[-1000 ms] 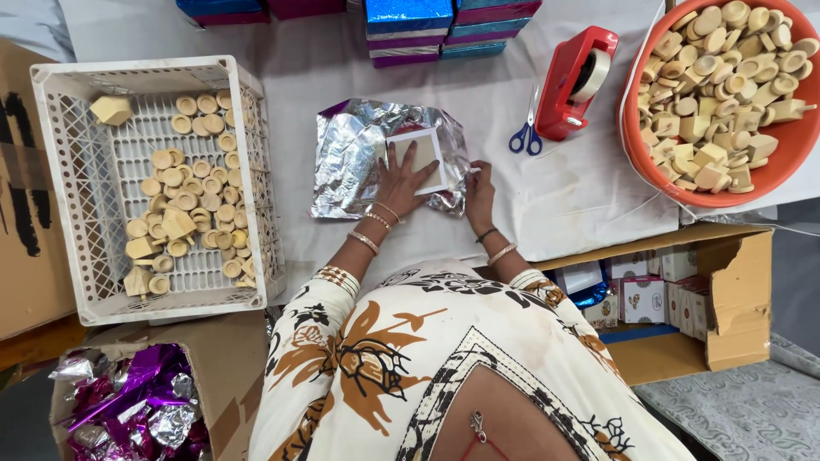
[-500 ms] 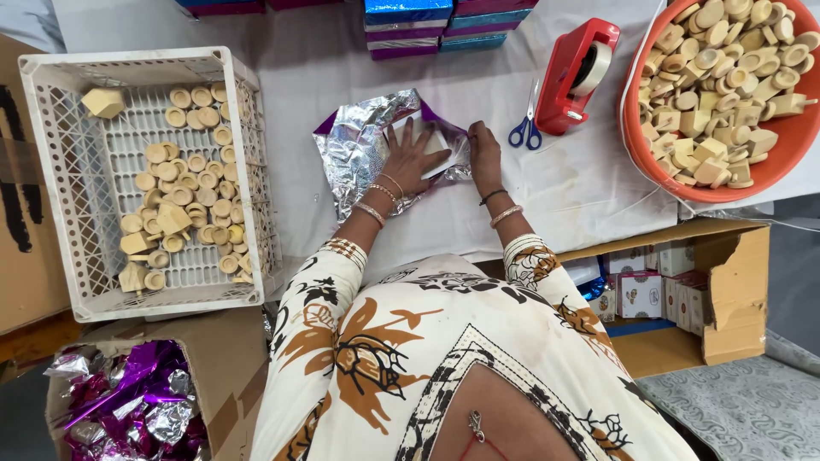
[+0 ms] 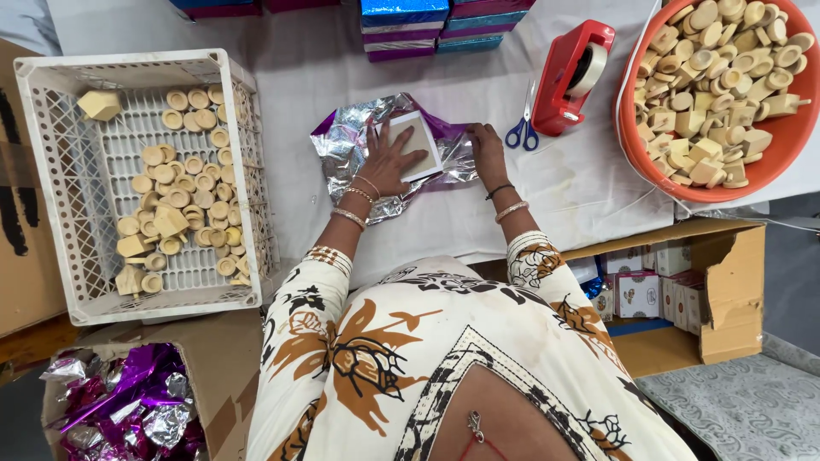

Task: The person wraps a small rectangular box in purple foil paper. They fold the paper around the box, crease the edges, and secure the wrapping with clear tape from a dispenser. The wrapped box is then placed on a stack of other wrapped boxes.

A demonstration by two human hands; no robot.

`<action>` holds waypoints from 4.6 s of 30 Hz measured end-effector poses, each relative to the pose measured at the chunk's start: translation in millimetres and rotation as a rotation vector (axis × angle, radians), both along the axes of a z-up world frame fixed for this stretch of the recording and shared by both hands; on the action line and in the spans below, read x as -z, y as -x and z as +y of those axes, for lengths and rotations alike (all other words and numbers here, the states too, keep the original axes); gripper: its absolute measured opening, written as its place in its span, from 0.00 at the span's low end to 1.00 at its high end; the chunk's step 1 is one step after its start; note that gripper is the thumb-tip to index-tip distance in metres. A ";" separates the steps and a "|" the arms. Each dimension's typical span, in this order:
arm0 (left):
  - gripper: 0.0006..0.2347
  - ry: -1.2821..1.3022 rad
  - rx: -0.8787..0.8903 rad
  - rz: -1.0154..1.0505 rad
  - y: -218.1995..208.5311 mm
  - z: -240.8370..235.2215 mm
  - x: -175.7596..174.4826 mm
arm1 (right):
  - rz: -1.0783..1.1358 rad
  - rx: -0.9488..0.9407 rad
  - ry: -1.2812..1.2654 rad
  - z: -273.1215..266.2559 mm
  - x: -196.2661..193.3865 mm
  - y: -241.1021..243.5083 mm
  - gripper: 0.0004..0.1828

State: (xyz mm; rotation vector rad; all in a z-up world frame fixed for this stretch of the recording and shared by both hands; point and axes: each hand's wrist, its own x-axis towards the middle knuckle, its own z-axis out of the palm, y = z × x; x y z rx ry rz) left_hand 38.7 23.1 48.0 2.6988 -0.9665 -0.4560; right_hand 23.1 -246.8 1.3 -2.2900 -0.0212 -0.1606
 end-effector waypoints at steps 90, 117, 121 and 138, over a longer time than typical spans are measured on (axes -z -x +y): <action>0.48 0.149 -0.050 0.083 -4.7 24.0 23.5 | 0.100 0.028 0.150 67.0 25.0 129.0 0.18; 0.48 0.109 -0.054 0.092 -5.7 25.2 17.6 | -0.225 -0.693 0.690 77.9 1.4 103.4 0.17; 0.48 0.123 -0.061 0.081 -4.2 25.9 33.5 | -0.009 -0.653 0.597 85.2 -28.4 95.2 0.32; 0.50 0.203 0.003 -0.091 -5.5 28.5 48.4 | 0.042 -0.452 0.694 65.3 -25.0 114.4 0.15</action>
